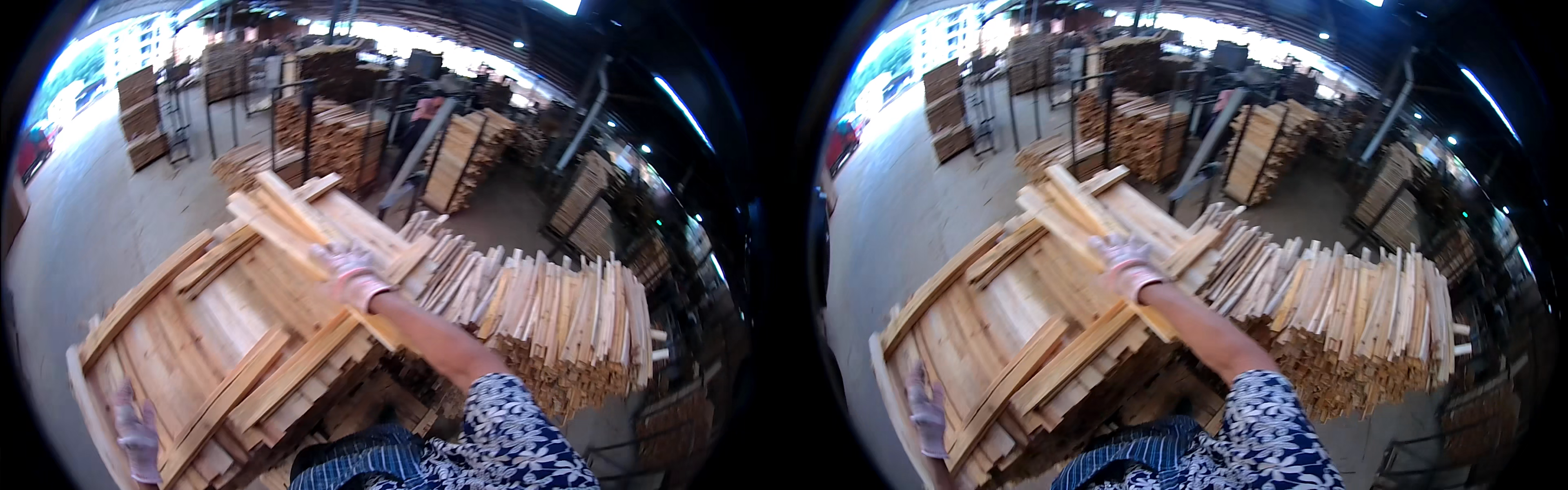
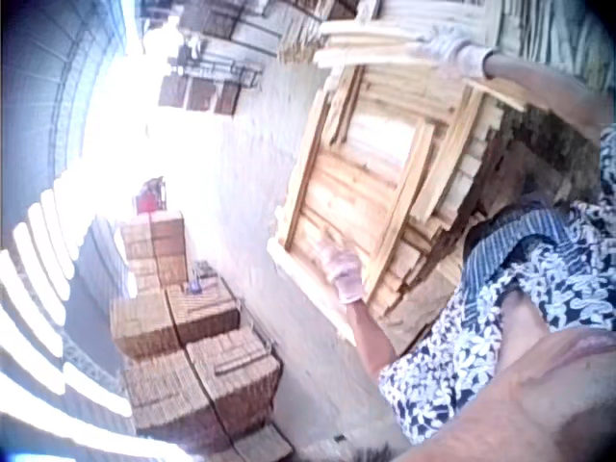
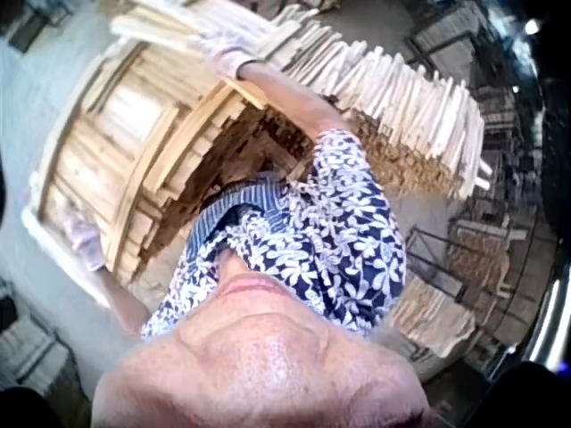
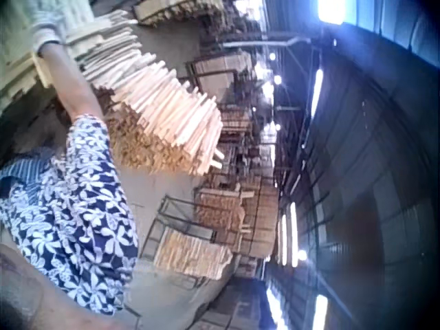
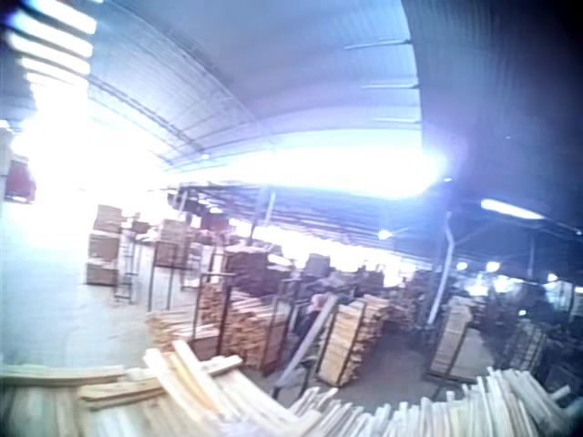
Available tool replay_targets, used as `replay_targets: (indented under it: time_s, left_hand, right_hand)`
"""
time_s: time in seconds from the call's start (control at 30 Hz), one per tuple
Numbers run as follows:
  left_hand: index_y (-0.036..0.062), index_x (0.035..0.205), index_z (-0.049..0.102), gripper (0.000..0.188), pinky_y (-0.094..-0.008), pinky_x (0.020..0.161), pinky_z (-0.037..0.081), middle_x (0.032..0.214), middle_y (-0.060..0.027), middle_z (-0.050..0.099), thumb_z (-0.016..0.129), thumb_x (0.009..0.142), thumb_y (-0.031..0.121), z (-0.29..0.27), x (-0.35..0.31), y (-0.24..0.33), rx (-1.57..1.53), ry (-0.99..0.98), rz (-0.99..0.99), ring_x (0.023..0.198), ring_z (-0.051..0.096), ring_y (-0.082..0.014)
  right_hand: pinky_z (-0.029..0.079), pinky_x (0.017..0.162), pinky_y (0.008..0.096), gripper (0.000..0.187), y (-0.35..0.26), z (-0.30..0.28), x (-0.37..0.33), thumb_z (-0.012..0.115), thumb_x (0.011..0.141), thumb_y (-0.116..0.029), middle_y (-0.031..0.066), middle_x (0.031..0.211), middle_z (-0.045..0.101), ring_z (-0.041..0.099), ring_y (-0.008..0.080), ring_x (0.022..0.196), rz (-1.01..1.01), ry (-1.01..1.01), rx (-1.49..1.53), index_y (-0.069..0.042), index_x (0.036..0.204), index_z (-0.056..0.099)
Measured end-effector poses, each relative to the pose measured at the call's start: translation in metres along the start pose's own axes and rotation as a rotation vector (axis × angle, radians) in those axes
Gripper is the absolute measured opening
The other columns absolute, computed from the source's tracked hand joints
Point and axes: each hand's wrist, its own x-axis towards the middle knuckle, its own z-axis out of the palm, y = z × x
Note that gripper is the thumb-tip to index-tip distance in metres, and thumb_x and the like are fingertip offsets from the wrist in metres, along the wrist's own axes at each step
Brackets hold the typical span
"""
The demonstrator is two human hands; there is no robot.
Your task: The person repeatedly picks up small stacks of wooden planks from a nearby pile and places them onto a larger, growing stack on a metal rack. The person wears gloves and handles the planks by hand, aligning them as they are added to the stack.
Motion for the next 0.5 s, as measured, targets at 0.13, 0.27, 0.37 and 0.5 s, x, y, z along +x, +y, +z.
replay_targets:
  time_s: [0.13, 0.27, 0.37, 0.5]
  left_hand:
    - [-0.0002, 0.121, 0.061, 0.041, -0.0327, 0.091, 0.05, 0.112, -0.0116, 0.064, 0.065, 0.081, -0.007, 0.028, 0.037, 0.159, -0.086, -0.275, 0.267, 0.1, 0.063, -0.022]
    - [0.0, 0.118, 0.061, 0.039, -0.0328, 0.087, 0.051, 0.108, -0.0106, 0.064, 0.063, 0.08, -0.01, 0.084, 0.059, 0.243, -0.376, -0.176, 0.409, 0.094, 0.064, -0.0208]
    - [0.0003, 0.12, 0.06, 0.041, -0.0327, 0.086, 0.051, 0.105, -0.0138, 0.063, 0.059, 0.08, -0.012, 0.114, 0.076, 0.299, -0.552, -0.251, 0.408, 0.093, 0.064, -0.0243]
    - [0.0004, 0.121, 0.059, 0.043, -0.0355, 0.088, 0.051, 0.104, -0.014, 0.064, 0.059, 0.08, -0.012, 0.129, 0.099, 0.436, -0.445, -0.328, 0.835, 0.093, 0.064, -0.0265]
  right_hand:
    - [0.027, 0.107, 0.0686, 0.073, -0.001, -0.004, -0.004, 0.059, 0.09, -0.039, 0.0249, 0.153, 0.03, 0.032, 0.0556, 0.135, 0.162, -0.022, 0.079, -0.025, 0.153, 0.027]
    - [0.039, 0.093, 0.0655, 0.051, 0.023, 0.01, 0.002, 0.057, 0.086, -0.02, 0.0181, 0.137, 0.046, 0.045, 0.0466, 0.125, 0.184, 0.111, 0.308, -0.017, 0.136, 0.047]
    - [0.042, 0.089, 0.0625, 0.046, 0.001, 0.007, 0.023, 0.055, 0.088, -0.015, 0.0157, 0.132, 0.049, 0.048, 0.0411, 0.12, 0.2, 0.029, 0.289, -0.016, 0.134, 0.051]
    - [0.046, 0.092, 0.0503, 0.047, 0.053, 0.0, -0.015, 0.063, 0.084, -0.017, 0.0138, 0.131, 0.051, 0.053, 0.0353, 0.113, -0.092, 0.144, 0.608, -0.01, 0.129, 0.055]
